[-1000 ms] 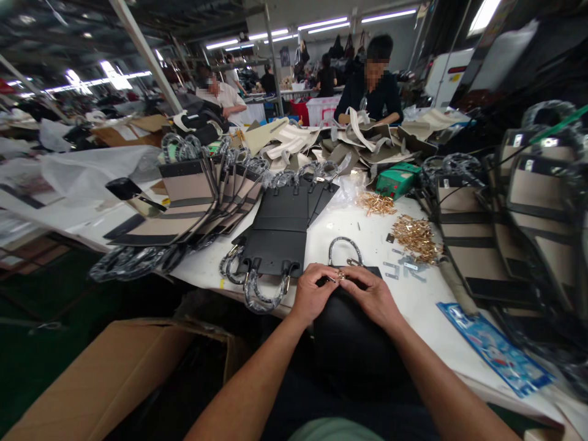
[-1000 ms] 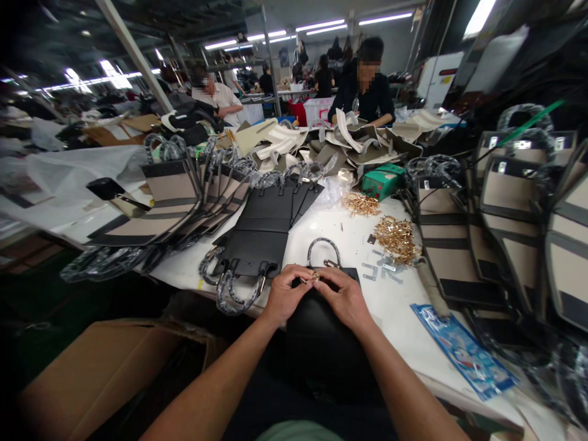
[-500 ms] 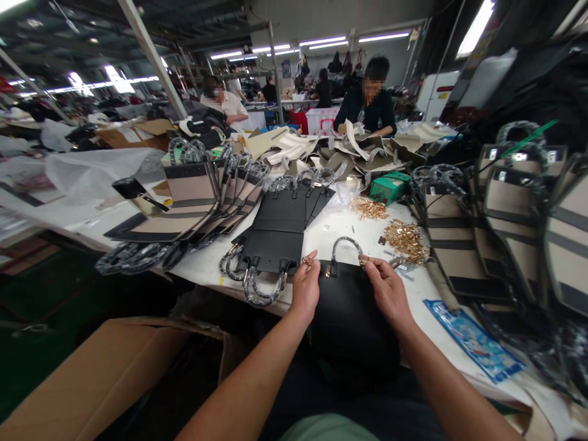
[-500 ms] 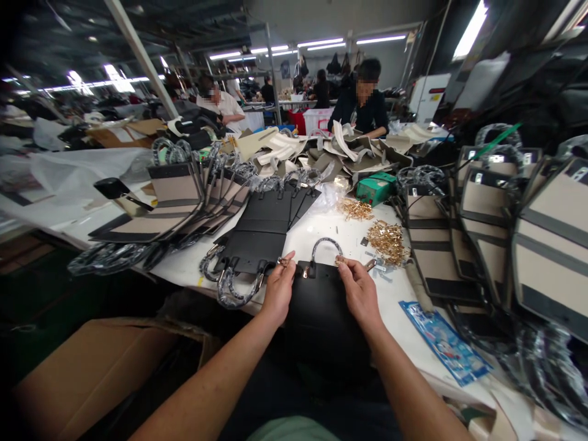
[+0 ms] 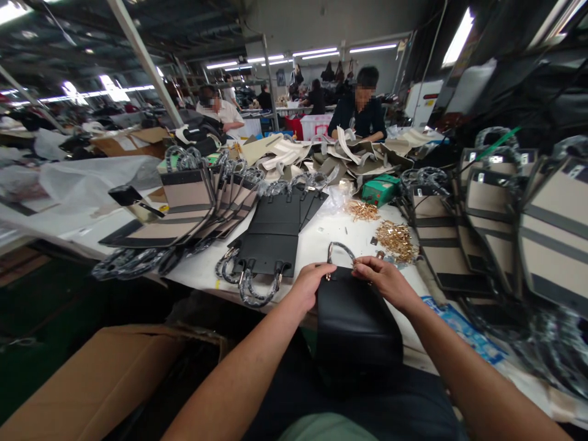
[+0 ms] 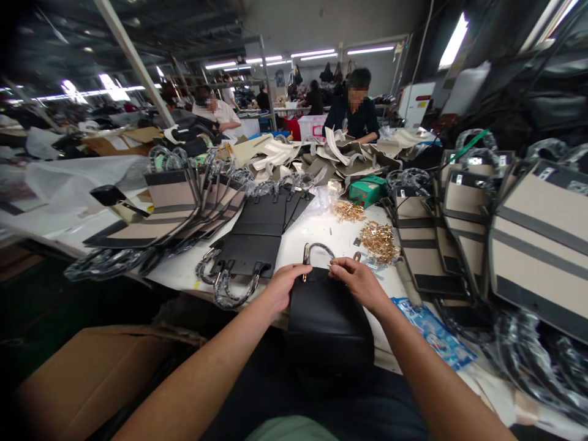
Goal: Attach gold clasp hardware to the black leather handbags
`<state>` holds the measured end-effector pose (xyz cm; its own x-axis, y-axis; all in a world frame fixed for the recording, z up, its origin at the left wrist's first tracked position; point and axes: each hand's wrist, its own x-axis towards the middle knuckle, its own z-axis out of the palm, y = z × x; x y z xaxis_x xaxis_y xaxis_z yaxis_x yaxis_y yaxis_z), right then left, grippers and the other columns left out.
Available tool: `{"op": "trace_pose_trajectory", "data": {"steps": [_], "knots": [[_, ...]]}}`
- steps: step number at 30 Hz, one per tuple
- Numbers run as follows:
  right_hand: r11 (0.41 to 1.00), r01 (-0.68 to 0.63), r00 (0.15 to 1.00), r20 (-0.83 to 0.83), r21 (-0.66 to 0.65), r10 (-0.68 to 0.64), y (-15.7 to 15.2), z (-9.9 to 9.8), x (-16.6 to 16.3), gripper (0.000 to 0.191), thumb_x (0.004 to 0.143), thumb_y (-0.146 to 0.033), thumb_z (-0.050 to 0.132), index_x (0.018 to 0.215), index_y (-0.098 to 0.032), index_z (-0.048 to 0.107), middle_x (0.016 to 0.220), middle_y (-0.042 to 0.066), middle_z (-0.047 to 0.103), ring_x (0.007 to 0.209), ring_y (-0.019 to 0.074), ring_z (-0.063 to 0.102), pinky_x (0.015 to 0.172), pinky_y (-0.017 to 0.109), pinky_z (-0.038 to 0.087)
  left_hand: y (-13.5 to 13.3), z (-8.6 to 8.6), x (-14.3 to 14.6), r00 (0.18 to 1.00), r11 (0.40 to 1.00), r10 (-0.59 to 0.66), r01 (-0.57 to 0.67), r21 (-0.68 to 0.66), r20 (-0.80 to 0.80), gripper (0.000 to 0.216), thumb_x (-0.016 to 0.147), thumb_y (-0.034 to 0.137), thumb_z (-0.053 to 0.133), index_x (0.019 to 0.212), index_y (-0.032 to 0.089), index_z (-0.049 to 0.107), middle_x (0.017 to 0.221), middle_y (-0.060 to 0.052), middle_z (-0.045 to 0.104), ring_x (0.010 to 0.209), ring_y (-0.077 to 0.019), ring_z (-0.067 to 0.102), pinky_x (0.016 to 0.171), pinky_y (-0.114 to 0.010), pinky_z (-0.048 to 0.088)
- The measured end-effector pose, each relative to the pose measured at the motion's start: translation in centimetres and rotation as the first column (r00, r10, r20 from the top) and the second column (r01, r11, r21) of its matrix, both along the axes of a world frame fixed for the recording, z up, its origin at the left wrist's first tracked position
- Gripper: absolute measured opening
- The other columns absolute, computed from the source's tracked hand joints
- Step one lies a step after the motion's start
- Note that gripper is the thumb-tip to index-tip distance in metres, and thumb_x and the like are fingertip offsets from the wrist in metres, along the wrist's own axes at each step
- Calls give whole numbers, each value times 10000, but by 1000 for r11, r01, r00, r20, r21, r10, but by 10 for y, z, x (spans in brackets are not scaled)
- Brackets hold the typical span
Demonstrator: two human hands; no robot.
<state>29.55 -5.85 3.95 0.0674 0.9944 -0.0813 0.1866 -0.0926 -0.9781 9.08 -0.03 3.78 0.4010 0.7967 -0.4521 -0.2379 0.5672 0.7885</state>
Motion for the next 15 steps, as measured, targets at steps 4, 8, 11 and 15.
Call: {"op": "trace_pose_trajectory", "data": {"steps": [4,8,11,15], "knots": [[997,-61,966,255,50,46,1,10,7,353,833,-515,641,1040,-239,720,960,39,734,917,243,661,867,390,495,-5,3,3,996,991,3,10,-134,91,251,660,361,769,779,159,679,649,-35,693,563,-176,634,615,-300,515],[971,-217,875,461,96,150,4,22,12,261,880,-435,586,1018,-272,736,986,41,717,917,239,648,848,372,480,-6,-3,2,966,928,-52,141,-345,254,342,734,477,675,823,148,696,647,-62,702,586,-216,663,638,-342,544],[959,-272,835,516,85,191,6,24,17,265,891,-410,569,1047,-277,738,967,48,708,909,238,644,838,372,482,-5,-12,0,948,919,-20,143,-368,317,369,749,504,660,872,159,707,671,-55,714,620,-221,681,659,-343,554],[950,-307,813,535,55,232,7,18,23,296,904,-407,553,1111,-293,730,978,50,706,909,237,645,832,368,488,-5,-20,-3,943,938,1,114,-327,332,406,752,522,669,974,185,713,700,-39,726,658,-226,695,691,-350,561]]}}
